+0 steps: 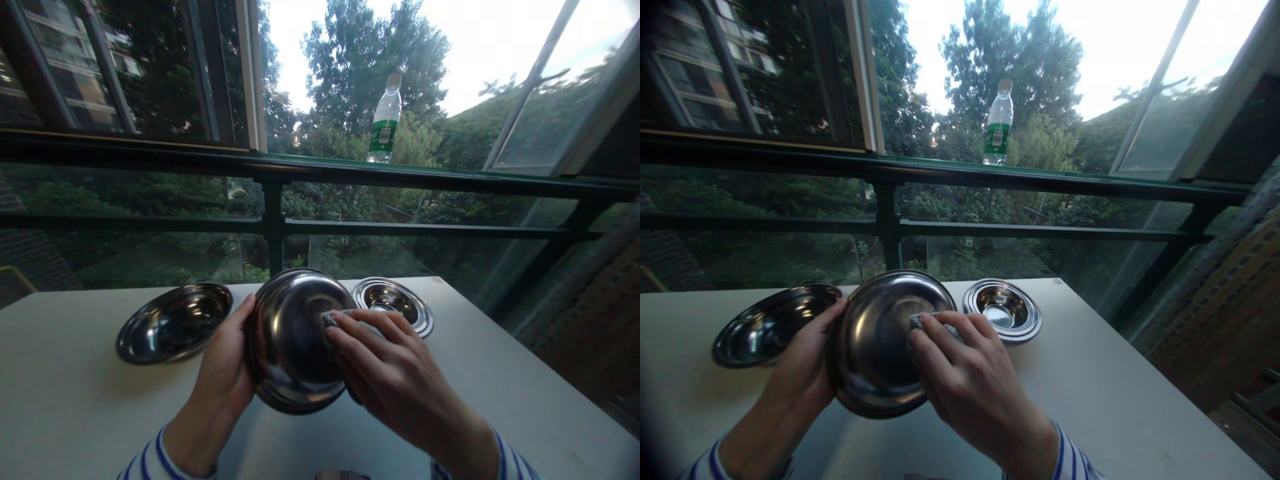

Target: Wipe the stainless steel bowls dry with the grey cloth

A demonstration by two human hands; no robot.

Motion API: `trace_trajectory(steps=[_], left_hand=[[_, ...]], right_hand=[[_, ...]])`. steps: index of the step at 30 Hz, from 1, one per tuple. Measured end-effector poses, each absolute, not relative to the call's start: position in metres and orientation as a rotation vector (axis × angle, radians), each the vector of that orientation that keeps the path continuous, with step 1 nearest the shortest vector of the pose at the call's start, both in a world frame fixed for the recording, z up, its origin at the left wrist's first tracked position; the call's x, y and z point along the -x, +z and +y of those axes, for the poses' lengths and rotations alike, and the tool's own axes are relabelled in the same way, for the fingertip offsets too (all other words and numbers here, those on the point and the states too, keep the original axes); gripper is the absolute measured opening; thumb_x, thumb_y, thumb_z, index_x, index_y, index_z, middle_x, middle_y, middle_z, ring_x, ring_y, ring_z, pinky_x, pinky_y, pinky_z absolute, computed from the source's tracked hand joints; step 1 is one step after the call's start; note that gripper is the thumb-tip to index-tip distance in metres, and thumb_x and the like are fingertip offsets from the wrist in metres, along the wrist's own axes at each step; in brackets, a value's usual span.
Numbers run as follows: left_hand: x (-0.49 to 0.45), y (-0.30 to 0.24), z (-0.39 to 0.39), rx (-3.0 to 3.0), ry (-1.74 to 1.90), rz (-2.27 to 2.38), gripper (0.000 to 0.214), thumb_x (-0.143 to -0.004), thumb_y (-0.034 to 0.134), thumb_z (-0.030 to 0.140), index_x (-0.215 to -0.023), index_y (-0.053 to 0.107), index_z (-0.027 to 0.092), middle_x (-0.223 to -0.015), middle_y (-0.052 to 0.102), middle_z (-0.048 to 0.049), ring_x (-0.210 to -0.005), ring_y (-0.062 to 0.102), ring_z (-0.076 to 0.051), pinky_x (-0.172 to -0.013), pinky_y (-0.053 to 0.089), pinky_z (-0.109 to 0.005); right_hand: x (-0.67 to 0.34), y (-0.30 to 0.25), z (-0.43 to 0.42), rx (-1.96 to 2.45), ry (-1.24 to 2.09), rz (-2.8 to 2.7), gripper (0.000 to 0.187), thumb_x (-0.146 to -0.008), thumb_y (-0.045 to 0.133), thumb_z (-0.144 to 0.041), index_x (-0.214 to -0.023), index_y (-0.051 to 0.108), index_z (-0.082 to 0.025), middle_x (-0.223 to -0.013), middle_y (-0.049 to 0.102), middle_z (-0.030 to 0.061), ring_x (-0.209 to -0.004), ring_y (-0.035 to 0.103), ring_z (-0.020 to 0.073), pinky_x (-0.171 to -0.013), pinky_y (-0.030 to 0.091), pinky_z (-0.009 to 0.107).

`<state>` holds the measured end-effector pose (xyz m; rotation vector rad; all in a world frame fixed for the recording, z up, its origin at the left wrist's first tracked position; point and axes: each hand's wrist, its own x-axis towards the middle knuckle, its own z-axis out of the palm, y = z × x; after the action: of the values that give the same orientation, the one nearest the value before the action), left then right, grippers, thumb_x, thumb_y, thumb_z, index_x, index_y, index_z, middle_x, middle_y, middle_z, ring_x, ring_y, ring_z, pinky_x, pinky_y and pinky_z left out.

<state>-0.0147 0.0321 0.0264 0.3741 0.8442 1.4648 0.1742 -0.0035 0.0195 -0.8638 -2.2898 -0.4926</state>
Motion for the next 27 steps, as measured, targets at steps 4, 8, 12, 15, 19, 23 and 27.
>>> trace_trajectory(steps=[4,8,12,15,19,23,27], left_hand=[[0.013,0.028,0.031,-0.384,1.496,0.833,0.027,-0.087,0.041,0.017,-0.090,0.068,0.011,-0.079,0.073,-0.0086,-0.077,0.069,-0.022,-0.074,0.056,-0.036],[0.013,0.030,0.029,-0.360,1.466,0.860,0.029,-0.088,0.040,0.017,-0.093,0.068,0.010,-0.077,0.073,-0.0091,-0.076,0.069,-0.022,-0.073,0.056,-0.036],[0.013,0.028,0.030,-0.374,1.499,0.834,0.028,-0.088,0.040,0.016,-0.092,0.068,0.011,-0.080,0.074,-0.0086,-0.074,0.070,-0.021,-0.071,0.057,-0.035],[0.013,0.027,0.030,-0.342,1.466,0.874,0.029,-0.089,0.040,0.018,-0.090,0.068,0.010,-0.074,0.073,-0.0089,-0.070,0.070,-0.021,-0.069,0.057,-0.035],[0.013,0.025,0.031,-0.331,1.433,0.892,0.031,-0.089,0.039,0.019,-0.086,0.068,0.009,-0.067,0.072,-0.0085,-0.067,0.070,-0.021,-0.066,0.057,-0.035],[0.013,0.022,0.033,-0.331,1.434,0.929,0.029,-0.088,0.040,0.016,-0.083,0.068,0.010,-0.061,0.071,-0.0066,-0.064,0.069,-0.020,-0.064,0.057,-0.033],[0.012,0.018,0.033,-0.342,1.415,0.955,0.027,-0.087,0.041,0.014,-0.082,0.067,0.011,-0.059,0.070,-0.0053,-0.063,0.069,-0.019,-0.064,0.057,-0.031]], right_hand=[[-0.173,0.019,-0.004,0.829,-0.484,-2.308,0.023,-0.089,0.050,-0.017,-0.110,0.059,-0.014,-0.116,0.064,0.0061,-0.101,0.055,0.0222,-0.081,0.041,0.037],[-0.172,0.019,-0.005,0.842,-0.503,-2.280,0.023,-0.089,0.049,-0.015,-0.109,0.059,-0.013,-0.115,0.064,0.0068,-0.101,0.055,0.0225,-0.081,0.041,0.037],[-0.170,0.017,-0.006,0.836,-0.507,-2.281,0.022,-0.089,0.049,-0.016,-0.108,0.059,-0.014,-0.115,0.065,0.0049,-0.100,0.056,0.0215,-0.081,0.040,0.037],[-0.166,0.013,-0.007,0.877,-0.512,-2.266,0.024,-0.088,0.049,-0.015,-0.111,0.059,-0.013,-0.115,0.064,0.0062,-0.101,0.055,0.0227,-0.081,0.041,0.038],[-0.160,0.009,-0.009,0.756,-0.482,-2.325,0.025,-0.089,0.047,-0.016,-0.110,0.059,-0.013,-0.117,0.063,0.0064,-0.099,0.056,0.0216,-0.078,0.043,0.036],[-0.167,0.014,-0.007,0.856,-0.473,-2.252,0.025,-0.089,0.050,-0.016,-0.112,0.058,-0.014,-0.114,0.065,0.0072,-0.100,0.056,0.0211,-0.081,0.044,0.036],[-0.176,0.020,-0.004,0.892,-0.469,-2.215,0.024,-0.090,0.049,-0.017,-0.111,0.059,-0.015,-0.109,0.066,0.0086,-0.099,0.057,0.0213,-0.082,0.045,0.037]])
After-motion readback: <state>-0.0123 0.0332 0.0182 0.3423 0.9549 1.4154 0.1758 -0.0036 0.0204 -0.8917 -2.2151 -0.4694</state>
